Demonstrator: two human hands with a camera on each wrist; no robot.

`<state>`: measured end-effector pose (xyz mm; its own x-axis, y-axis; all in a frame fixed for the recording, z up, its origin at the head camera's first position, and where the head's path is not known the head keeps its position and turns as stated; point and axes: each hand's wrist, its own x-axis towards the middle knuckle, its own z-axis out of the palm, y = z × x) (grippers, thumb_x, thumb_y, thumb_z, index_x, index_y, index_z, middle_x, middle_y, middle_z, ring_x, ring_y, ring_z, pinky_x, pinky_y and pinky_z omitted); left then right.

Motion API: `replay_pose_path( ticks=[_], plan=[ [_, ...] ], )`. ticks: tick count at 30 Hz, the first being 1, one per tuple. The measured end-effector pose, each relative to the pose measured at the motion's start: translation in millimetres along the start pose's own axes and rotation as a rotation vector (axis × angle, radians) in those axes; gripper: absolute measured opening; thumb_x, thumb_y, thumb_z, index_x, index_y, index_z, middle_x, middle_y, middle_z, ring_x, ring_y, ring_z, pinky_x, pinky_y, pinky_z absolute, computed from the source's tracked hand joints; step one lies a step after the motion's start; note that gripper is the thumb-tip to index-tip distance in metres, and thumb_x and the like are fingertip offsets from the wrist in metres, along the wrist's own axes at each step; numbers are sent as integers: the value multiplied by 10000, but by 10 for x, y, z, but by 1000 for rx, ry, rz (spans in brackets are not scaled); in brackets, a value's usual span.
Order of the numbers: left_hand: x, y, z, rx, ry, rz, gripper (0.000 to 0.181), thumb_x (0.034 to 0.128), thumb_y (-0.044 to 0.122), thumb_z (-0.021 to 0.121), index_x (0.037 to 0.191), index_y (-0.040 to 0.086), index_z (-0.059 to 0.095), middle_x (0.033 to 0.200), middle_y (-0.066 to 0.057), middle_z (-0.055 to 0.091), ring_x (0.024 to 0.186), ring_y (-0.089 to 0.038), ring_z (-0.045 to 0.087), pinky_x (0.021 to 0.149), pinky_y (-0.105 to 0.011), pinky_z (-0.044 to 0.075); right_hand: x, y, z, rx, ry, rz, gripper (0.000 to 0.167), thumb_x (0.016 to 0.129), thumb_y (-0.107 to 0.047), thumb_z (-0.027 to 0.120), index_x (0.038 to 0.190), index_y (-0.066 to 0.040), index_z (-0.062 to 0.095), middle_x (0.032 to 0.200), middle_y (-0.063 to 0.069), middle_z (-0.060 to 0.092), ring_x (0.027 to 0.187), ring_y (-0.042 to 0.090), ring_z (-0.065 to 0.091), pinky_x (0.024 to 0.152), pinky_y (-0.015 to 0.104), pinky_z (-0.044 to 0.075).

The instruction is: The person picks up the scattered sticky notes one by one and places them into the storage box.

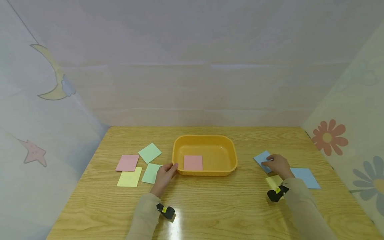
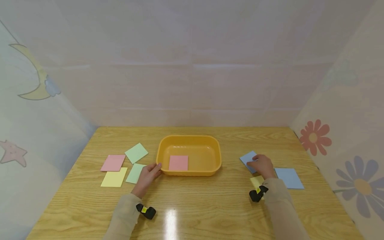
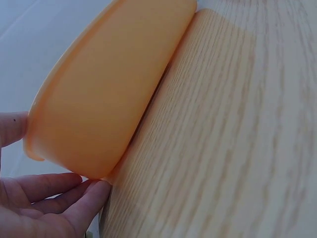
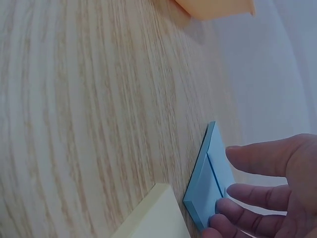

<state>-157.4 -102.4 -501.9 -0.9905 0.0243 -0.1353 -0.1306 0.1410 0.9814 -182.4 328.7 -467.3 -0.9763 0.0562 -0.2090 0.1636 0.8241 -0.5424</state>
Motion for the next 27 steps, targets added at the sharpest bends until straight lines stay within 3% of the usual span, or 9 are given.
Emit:
replay_pose_path(
  ticks=[15, 22, 27],
  plan=[
    [9, -7, -6, -36, -12, -11, 518, 940, 264, 513, 1240, -154, 455, 1209, -271, 520, 1113, -323, 521, 883, -354, 467, 38, 35, 5, -22, -34, 8, 555, 781, -138, 663, 1162, 194, 434, 1052, 351, 520, 790, 349, 571, 664, 445, 491],
    [-129, 260, -8, -36, -27, 0, 434, 953, 151, 480, 1224, -186, 446, 1199, -319, 500, 1114, -376, 502, 908, -424, 437, 40, 15, 9, -17, -24, 23, 593, 783, -142, 672, 1186, 200, 404, 1083, 362, 502, 860, 402, 543, 703, 481, 472],
    [-145, 274, -7, -24, -20, 4, 436, 953, 165, 481, 1219, -180, 458, 1189, -310, 514, 1105, -368, 513, 904, -421, 442, 43, 15, 7, -31, -13, 23, 613, 779, -153, 679, 1186, 208, 397, 1118, 386, 476, 910, 453, 519, 740, 515, 460]
  ],
)
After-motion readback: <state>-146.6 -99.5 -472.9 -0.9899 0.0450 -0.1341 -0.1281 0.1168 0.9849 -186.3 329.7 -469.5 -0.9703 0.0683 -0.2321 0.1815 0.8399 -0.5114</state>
